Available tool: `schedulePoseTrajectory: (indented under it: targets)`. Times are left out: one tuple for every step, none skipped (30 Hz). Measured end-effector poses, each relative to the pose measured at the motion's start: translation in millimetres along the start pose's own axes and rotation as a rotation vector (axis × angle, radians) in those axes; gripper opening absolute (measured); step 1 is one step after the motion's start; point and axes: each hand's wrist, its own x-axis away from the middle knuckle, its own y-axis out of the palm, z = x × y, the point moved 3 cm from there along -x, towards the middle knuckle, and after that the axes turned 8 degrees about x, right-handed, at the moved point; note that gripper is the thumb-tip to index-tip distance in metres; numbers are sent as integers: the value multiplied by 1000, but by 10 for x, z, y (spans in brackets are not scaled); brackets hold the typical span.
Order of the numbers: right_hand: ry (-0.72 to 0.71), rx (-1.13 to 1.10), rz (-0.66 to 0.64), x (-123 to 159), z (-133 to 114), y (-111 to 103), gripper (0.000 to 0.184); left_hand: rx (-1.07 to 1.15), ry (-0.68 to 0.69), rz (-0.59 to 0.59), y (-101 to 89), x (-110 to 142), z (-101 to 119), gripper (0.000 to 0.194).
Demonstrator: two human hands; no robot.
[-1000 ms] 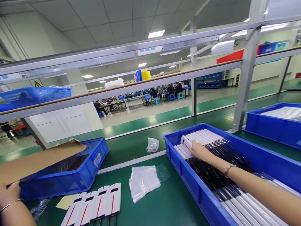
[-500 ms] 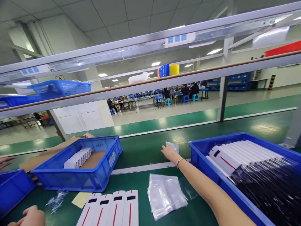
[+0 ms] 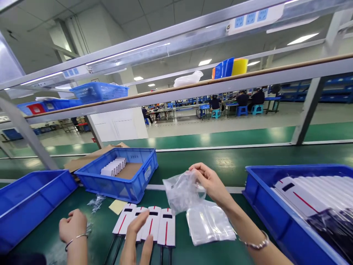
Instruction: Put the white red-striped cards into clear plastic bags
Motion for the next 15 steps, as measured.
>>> schedulePoseTrajectory:
  targets:
    - [-5,-56,-37,101,-97,73,42,1,7,40,-11,-8,7,73]
    - [-8,-104,-74,189,-182,141,41,-3,13,70,-18,-4,8,74]
    - [-10,-147,-111,262,-256,203,40,-9,16,95,-21,12,5,75]
    - [-11,-183,-146,320,-317,260,39,-17,18,120,-19,42,2,76]
    - [-11,-214,-179,364,-368,312,39,-27,18,141,-10,82,1,76]
    - [-11,-241,-212,396,-409,360,38,-39,17,158,6,131,6,77]
    - [-9,-265,-240,418,-441,403,39,-52,14,168,31,184,19,77]
    - [-8,-284,-265,432,-466,443,39,-67,11,173,64,238,40,77]
    - [-6,-301,-284,440,-485,479,38,-82,7,173,101,288,71,78]
    - [-4,-315,-299,443,-498,512,38,-96,4,169,143,330,112,78]
    - [-3,-326,-309,443,-508,543,37,-109,0,158,185,362,162,76]
    - [0,-335,-317,442,-516,574,37,-121,-2,145,226,381,221,73]
    - [2,-343,-323,440,-522,605,36,-132,-5,129,265,388,288,69]
    - [5,-349,-329,438,-529,637,36,-142,-6,109,304,389,362,63]
    - [9,-355,-335,437,-536,669,37,-151,-6,87,344,387,440,58]
